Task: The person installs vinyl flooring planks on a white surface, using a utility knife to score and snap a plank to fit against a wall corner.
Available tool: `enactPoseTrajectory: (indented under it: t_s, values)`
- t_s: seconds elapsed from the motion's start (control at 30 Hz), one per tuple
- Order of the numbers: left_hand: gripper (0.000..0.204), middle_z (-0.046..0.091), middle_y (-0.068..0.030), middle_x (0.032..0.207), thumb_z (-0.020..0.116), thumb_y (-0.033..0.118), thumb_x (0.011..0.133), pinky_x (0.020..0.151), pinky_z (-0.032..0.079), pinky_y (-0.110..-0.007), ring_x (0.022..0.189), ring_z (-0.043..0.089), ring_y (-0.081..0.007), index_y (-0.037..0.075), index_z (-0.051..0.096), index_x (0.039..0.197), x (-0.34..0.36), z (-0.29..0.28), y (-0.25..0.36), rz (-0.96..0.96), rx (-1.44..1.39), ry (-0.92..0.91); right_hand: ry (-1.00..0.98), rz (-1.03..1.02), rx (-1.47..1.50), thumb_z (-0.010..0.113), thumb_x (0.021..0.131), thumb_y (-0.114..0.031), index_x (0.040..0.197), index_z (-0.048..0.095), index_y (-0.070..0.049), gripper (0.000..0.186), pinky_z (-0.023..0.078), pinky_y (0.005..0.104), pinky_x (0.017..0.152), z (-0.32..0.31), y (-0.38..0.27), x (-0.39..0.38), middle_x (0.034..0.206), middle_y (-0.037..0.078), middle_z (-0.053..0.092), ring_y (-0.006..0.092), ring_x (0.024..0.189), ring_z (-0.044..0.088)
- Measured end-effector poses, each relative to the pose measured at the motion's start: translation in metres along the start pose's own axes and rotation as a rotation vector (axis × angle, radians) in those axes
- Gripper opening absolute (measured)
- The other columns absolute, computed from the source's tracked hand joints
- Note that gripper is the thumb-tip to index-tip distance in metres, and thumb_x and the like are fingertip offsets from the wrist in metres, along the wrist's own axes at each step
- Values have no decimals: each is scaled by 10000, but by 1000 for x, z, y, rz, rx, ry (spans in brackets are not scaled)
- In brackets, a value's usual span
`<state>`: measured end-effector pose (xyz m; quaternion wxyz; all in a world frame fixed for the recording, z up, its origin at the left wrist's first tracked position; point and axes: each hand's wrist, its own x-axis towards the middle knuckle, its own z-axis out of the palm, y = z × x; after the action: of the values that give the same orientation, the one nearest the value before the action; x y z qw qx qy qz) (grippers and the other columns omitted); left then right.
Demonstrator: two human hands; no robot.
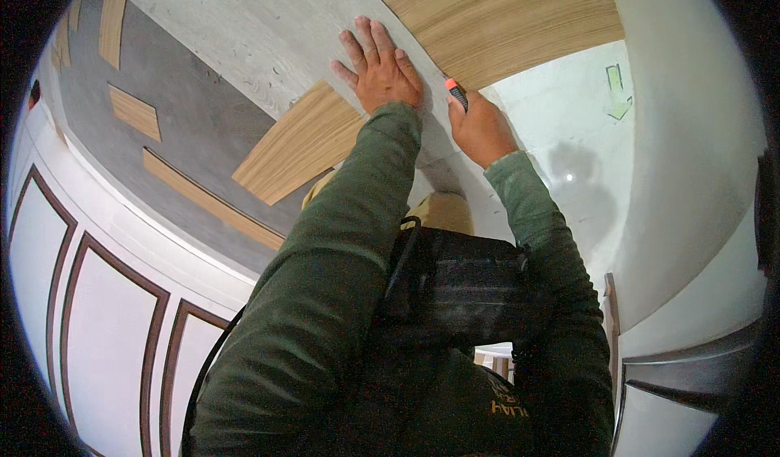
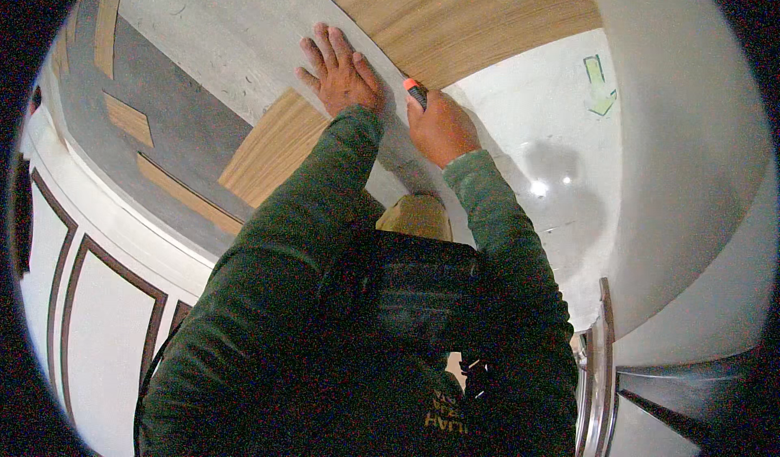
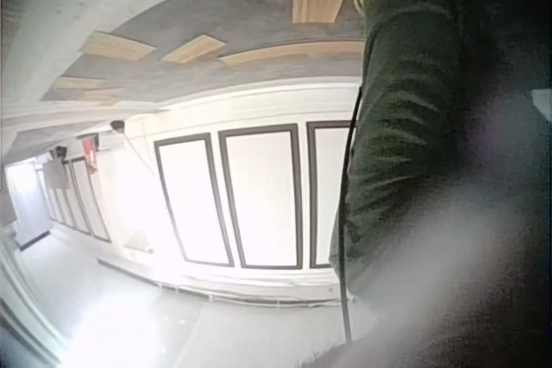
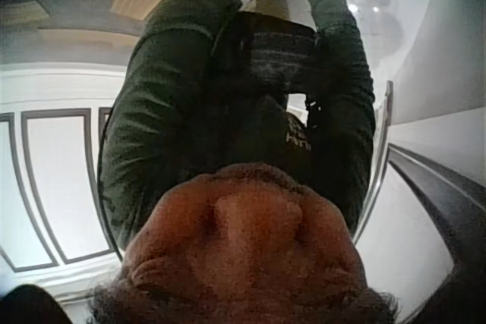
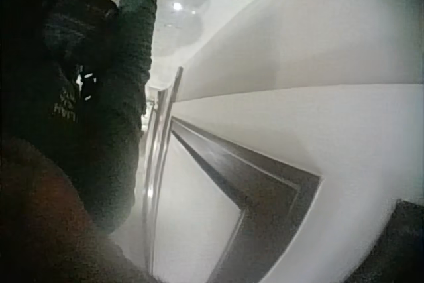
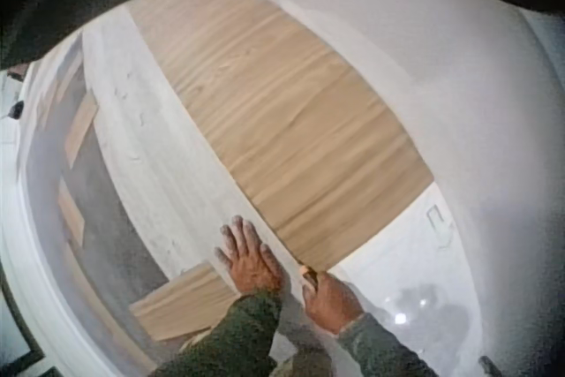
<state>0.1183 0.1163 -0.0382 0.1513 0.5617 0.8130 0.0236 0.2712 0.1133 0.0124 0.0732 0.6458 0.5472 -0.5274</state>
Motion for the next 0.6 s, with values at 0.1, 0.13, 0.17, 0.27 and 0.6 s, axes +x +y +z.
enactPoseTrajectory:
  t_s: [0.1, 0.13, 0.17, 0.27, 0.6]
  values:
    - [571, 133, -75, 1586, 313, 271, 948, 1109, -30, -624, 1460, 20, -346, 72, 269, 1481, 0, 2, -2, -11, 2, -6, -63, 71, -18, 530, 914, -356, 936, 591, 51, 412, 480, 524, 762, -4, 1, -10, 901, 296, 623, 468, 849, 610]
    - [571, 134, -75, 1585, 312, 272, 947, 1109, -33, -625, 1460, 18, -346, 73, 267, 1481, 0, 2, -3, -8, 1, 1, -94, 104, -25, 530, 915, -355, 935, 586, 52, 411, 479, 524, 762, -5, 4, -12, 899, 295, 621, 466, 847, 610]
    - [572, 135, -76, 1585, 312, 272, 947, 1109, -36, -625, 1460, 16, -346, 74, 265, 1482, -1, 2, 1, -5, -4, 3, -49, 58, -32, 530, 920, -343, 914, 577, 50, 396, 477, 524, 731, -4, 9, -15, 854, 298, 615, 474, 816, 606]
    - [563, 142, -80, 1583, 293, 275, 952, 1108, -35, -627, 1460, 17, -347, 78, 272, 1479, 2, 0, 2, -5, -14, -4, 34, -30, -50, 530, 931, -318, 869, 559, 45, 370, 474, 524, 671, 4, 23, -20, 763, 303, 604, 489, 752, 597]
    - [556, 137, -64, 1584, 264, 307, 968, 1113, -37, -623, 1460, 17, -340, 96, 267, 1483, 0, 3, 0, 0, -9, 2, -49, 69, -57, 545, 914, -335, 907, 572, 53, 389, 486, 527, 732, -1, 26, -29, 863, 297, 613, 467, 823, 614]
